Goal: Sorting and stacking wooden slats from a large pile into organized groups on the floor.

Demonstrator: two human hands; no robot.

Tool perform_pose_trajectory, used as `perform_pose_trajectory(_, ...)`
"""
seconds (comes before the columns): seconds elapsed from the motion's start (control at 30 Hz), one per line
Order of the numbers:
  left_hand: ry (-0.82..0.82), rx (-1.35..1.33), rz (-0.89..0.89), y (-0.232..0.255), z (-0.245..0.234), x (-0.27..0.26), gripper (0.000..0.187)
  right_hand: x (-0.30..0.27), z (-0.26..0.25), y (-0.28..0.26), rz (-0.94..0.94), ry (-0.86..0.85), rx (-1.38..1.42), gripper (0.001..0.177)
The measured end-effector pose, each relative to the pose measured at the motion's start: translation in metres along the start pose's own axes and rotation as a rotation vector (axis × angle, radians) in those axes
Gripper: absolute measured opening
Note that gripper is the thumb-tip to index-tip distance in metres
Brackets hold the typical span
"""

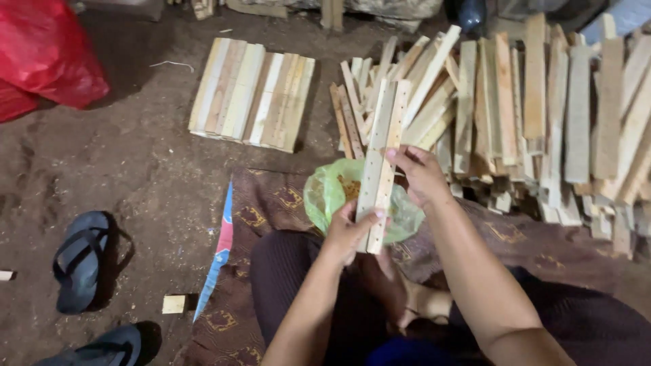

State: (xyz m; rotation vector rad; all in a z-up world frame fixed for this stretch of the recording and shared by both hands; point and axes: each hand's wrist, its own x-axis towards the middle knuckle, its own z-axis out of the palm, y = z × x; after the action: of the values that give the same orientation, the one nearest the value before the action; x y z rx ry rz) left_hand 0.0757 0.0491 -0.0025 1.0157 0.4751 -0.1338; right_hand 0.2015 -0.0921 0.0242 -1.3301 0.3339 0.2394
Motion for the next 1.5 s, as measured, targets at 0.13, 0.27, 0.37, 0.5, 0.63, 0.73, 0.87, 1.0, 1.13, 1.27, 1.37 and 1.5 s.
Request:
perform_pose_trajectory(0.13, 0.047, 0.068, 0.123, 0.041, -0.057, 0.050, 0.040, 0.047, 0.066, -0.018, -0.049, -0.019, -0.006, 0.021)
perform_pose_trajectory(0.27, 0.178, -0.073, 0.118, 0.069, -0.115, 0.095, 0.041, 0.117, 0.132, -0.012, -0.089, -0.063, 0.020, 0.024)
perform_pose_trajectory(0.37, 0.396, -0.182, 0.156, 0.072, -0.150, 0.138, 0.041, 0.145, 0.182, 0.010, -0.060, -0.099, 0.019, 0.029)
perform_pose_trajectory(0.5, 0.667, -0.282, 0.187, 0.099, -0.158, 0.172, 0.047, 0.211, 0.234, 0.074, -0.048, -0.118, -0.054, 0.058)
perform_pose_trajectory(0.63, 0.773, -0.233, 0.278, 0.096, -0.195, 0.211, 0.056, 0.261, 0.281, 0.121, 0.020, -0.100, -0.057, 0.066)
perform_pose_trajectory(0.73, 0.848, -0.220, 0.271, 0.079, -0.228, 0.264, 0.058, 0.291, 0.307, 0.135, 0.031, -0.072, -0.108, 0.064)
perform_pose_trajectory(0.87, 0.999, -0.123, 0.351, 0.070, -0.239, 0.311, 0.054, 0.341, 0.324, 0.161, 0.009, -0.059, -0.200, 0.063)
perform_pose_trajectory(1.0, 1.118, -0.107, 0.347, 0.070, -0.240, 0.331, 0.053, 0.366, 0.330, 0.178, -0.086, -0.102, -0.545, 0.063)
perform_pose_trajectory(1.13, 1.175, -0.071, 0.421, 0.053, -0.247, 0.344, 0.052, 0.366, 0.335, 0.192, -0.196, -0.162, -0.950, 0.071)
perform_pose_trajectory(1.27, 1.148, -0.003, 0.342, 0.067, -0.233, 0.333, 0.052, 0.343, 0.346, 0.177, -0.219, -0.128, -0.904, 0.072)
perform_pose_trajectory(1.37, 1.090, -0.004, 0.297, 0.077, -0.234, 0.327, 0.051, 0.323, 0.345, 0.167, -0.219, -0.150, -0.809, 0.073)
perform_pose_trajectory(1.5, 1.034, -0.032, 0.312, 0.089, -0.223, 0.317, 0.058, 0.322, 0.334, 0.166, -0.232, -0.246, -1.003, 0.078)
